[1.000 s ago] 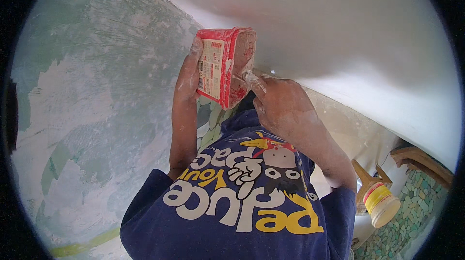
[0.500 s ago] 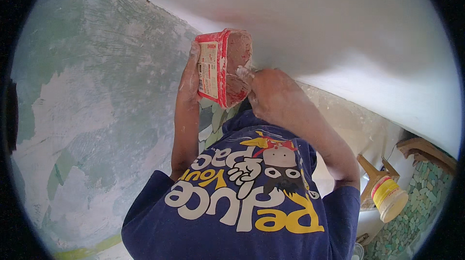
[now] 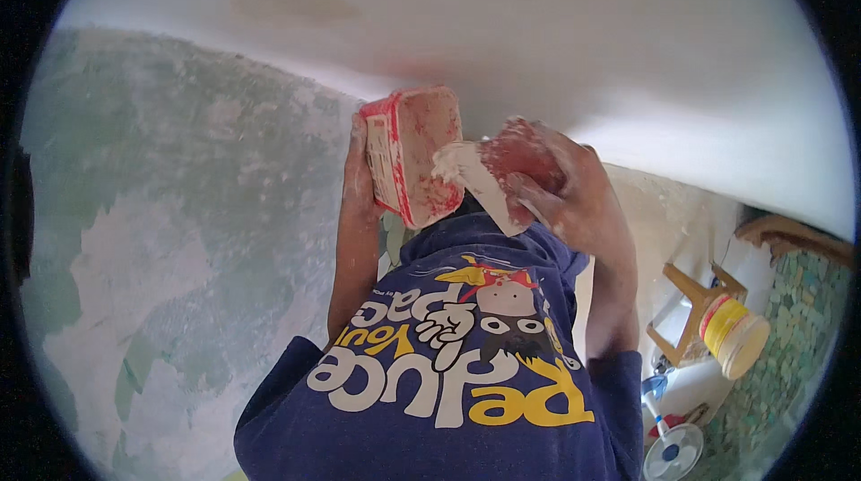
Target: Applying plaster or putty to a wall and ceiling using a scraper tool.
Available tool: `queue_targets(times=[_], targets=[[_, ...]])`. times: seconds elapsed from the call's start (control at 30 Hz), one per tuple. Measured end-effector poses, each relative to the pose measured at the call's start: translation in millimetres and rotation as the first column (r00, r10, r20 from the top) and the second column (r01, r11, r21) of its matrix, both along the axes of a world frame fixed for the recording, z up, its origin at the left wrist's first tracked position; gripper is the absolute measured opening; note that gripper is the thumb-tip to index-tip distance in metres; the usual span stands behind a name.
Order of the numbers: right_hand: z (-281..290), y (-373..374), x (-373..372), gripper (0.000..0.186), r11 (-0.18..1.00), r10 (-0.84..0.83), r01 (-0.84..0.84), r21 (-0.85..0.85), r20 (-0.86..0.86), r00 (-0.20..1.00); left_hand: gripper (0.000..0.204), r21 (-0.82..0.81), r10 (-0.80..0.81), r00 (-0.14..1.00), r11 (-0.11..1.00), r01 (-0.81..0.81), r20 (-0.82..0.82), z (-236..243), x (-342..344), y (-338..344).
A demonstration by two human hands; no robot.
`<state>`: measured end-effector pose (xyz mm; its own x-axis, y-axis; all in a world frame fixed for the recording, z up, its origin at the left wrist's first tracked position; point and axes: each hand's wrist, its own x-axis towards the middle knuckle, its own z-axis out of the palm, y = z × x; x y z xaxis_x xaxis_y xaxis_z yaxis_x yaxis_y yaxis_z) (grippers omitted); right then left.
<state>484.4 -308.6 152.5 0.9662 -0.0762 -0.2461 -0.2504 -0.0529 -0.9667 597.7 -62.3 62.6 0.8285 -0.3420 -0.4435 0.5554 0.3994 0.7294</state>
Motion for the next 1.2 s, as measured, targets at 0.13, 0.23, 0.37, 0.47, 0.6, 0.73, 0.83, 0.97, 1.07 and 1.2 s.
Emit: queue_targets(times=[0.13,0.23,0.37,0.47,0.6,0.73,0.83,0.97,1.07,1.2], targets=[[10.5,-3.8,-44.2,0.039,0.936,-0.35,0.347,-0.065,-0.056,0.935,0.063,0.053,-0.25,0.961,0.965,0.257,-0.115,-9.5,-11.4,-24.5],[11.9,-10.4,-66.3,0.034,0.92,-0.392,0.381,-0.096,-0.144,0.909,0.065,0.101,-0.42,0.905,0.899,0.426,-0.074,-28.3,-14.2,-43.8],[-14.3,21.5,-75.8,0.032,0.834,-0.501,0.42,-0.359,-0.171,0.848,0.062,-0.026,-0.608,0.784,0.792,0.61,-0.126,-59.3,2.2,-57.9],[-36.4,41.5,-80.3,0.035,0.605,-0.598,0.489,-0.628,0.047,0.8,0.058,-0.005,-0.663,0.729,0.741,0.672,-0.169,-69.5,8.7,-67.1],[-61.0,44.4,-81.2,0.033,0.724,-0.618,0.482,-0.493,-0.152,0.772,0.059,0.02,-0.791,0.604,0.605,0.796,-0.102,-94.0,23.8,-87.3],[-59.8,50.0,-76.3,0.037,0.617,-0.595,0.323,-0.717,-0.157,0.789,0.061,0.159,-0.917,0.398,0.396,0.904,0.019,-108.7,27.4,-115.0],[-116.5,44.8,-97.3,0.026,0.556,-0.638,0.41,-0.723,-0.056,0.768,0.063,0.156,-0.946,0.322,0.321,0.934,0.019,-135.6,19.4,-141.7],[-126.3,43.4,-85.9,0.029,0.781,-0.624,0.513,-0.357,-0.395,0.674,0.067,0.031,-0.961,0.274,0.275,0.961,0.024,-174.4,24.5,-151.6],[-184.4,72.4,-80.3,0.033,0.745,-0.63,0.468,-0.475,-0.274,0.726,0.07,0.001,-0.987,0.155,0.155,0.988,0.05,-198.9,22.7,-160.1],[-165.6,138.7,-43.0,0.038,0.644,-0.765,0.583,-0.496,-0.394,0.51,0.071,-0.035,-0.998,0.066,0.066,0.997,0.007,-218.6,33.7,-135.8]])
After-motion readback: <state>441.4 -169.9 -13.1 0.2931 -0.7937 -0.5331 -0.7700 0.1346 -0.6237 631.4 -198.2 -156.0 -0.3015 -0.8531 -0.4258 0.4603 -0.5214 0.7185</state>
